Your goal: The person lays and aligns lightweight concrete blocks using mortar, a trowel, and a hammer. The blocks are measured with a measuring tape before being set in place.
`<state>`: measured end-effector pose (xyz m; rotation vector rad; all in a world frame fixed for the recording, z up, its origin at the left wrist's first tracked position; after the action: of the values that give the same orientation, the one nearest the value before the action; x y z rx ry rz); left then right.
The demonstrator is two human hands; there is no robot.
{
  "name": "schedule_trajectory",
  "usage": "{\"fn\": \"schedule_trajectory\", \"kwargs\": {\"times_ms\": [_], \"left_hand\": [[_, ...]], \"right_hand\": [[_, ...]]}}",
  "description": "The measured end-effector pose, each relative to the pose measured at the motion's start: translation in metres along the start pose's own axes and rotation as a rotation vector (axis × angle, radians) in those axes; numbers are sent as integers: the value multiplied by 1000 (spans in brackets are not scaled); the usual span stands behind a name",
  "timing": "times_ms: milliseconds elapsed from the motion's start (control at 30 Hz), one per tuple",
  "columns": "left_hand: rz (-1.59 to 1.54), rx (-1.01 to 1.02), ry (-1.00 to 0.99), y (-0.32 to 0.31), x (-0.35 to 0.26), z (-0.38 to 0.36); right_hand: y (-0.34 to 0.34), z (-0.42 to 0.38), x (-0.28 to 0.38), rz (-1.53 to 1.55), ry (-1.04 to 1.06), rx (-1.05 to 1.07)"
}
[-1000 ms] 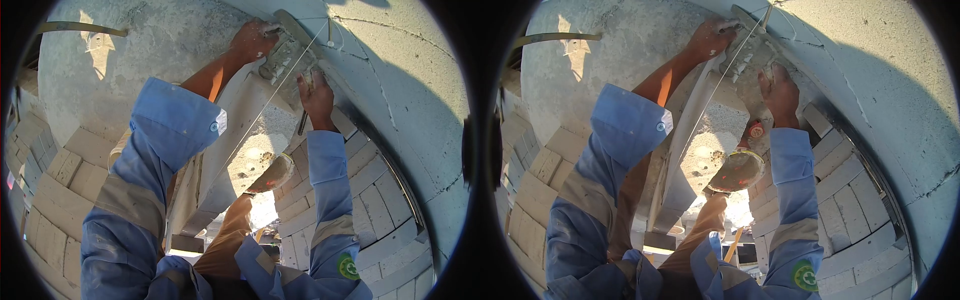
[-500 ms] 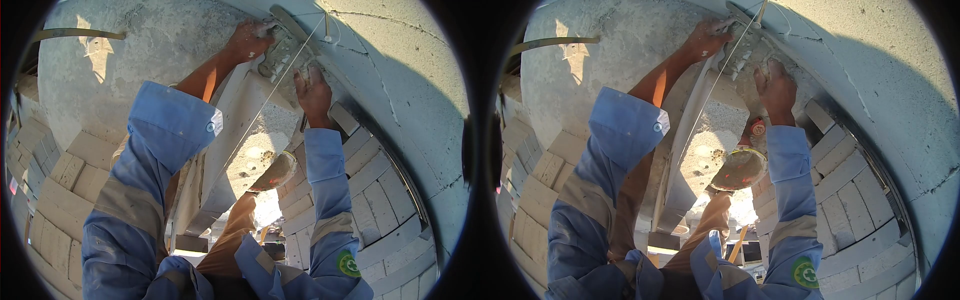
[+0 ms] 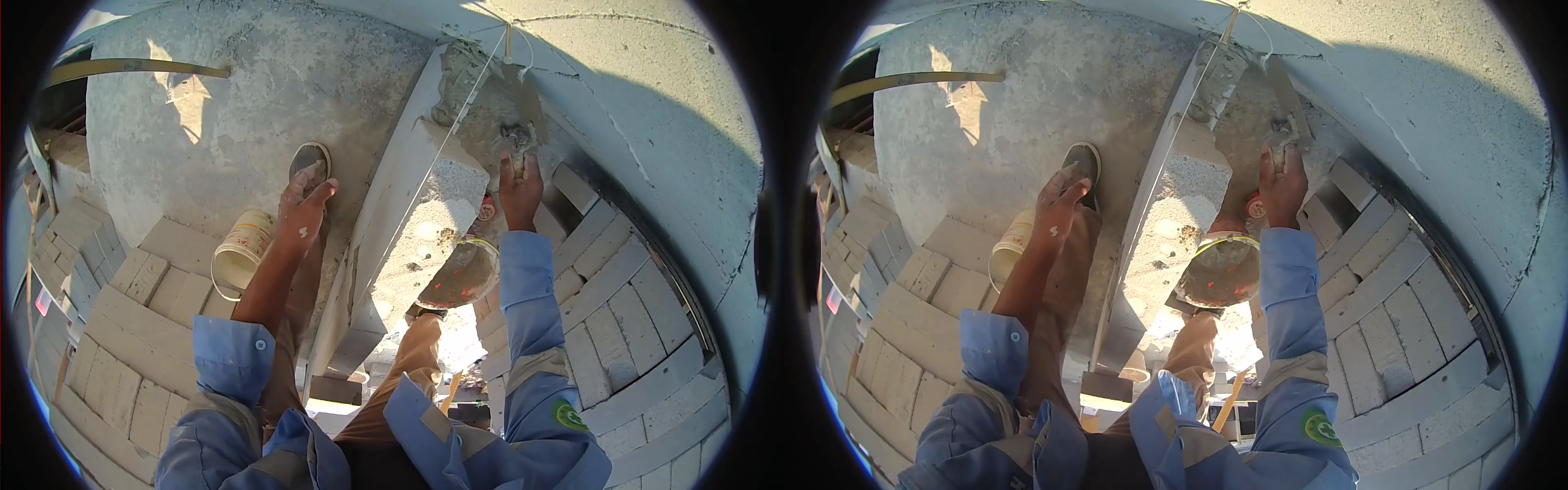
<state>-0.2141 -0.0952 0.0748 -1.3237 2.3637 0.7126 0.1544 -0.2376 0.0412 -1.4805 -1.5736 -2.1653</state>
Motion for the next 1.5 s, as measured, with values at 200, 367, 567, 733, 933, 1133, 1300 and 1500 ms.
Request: {"fn": "schedule_trajectory", "kwargs": {"times_ms": [200, 367, 567, 733, 933, 1133, 1300, 1500], "left_hand": [[-250, -2, 183, -9, 7, -51], [-152, 73, 100, -33, 43, -12], [6, 15, -70, -27, 16, -9], [-132, -6, 0, -12, 13, -5], [-312, -86, -17, 4, 19, 7], [-372, -100, 22, 21, 14, 8], [-438, -100, 24, 31, 16, 14], [-507, -108, 46, 40, 19, 17]], "right_hand": [[3, -6, 33, -313, 118, 132], [26, 38, 112, -628, 248, 431], [23, 83, 197, -1042, 316, 744], [70, 78, 274, -1382, 206, 938], [115, 102, 425, -1410, 137, 1062], [-8, 135, 440, -1110, 531, 917], [-130, 147, 272, -1458, 699, 957], [-149, 143, 233, -1460, 518, 986]]}}
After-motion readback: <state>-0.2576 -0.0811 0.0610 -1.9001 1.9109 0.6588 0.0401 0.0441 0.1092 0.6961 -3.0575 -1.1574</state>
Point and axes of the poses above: each hand's wrist, its own z-axis towards the middle knuckle, its own y-axis out of the back of the hand, x = y × z, the point moved 5 cm from there along z, towards the middle knuckle, and after that the axes turned 1 degree about z, right-handed, at the moved point
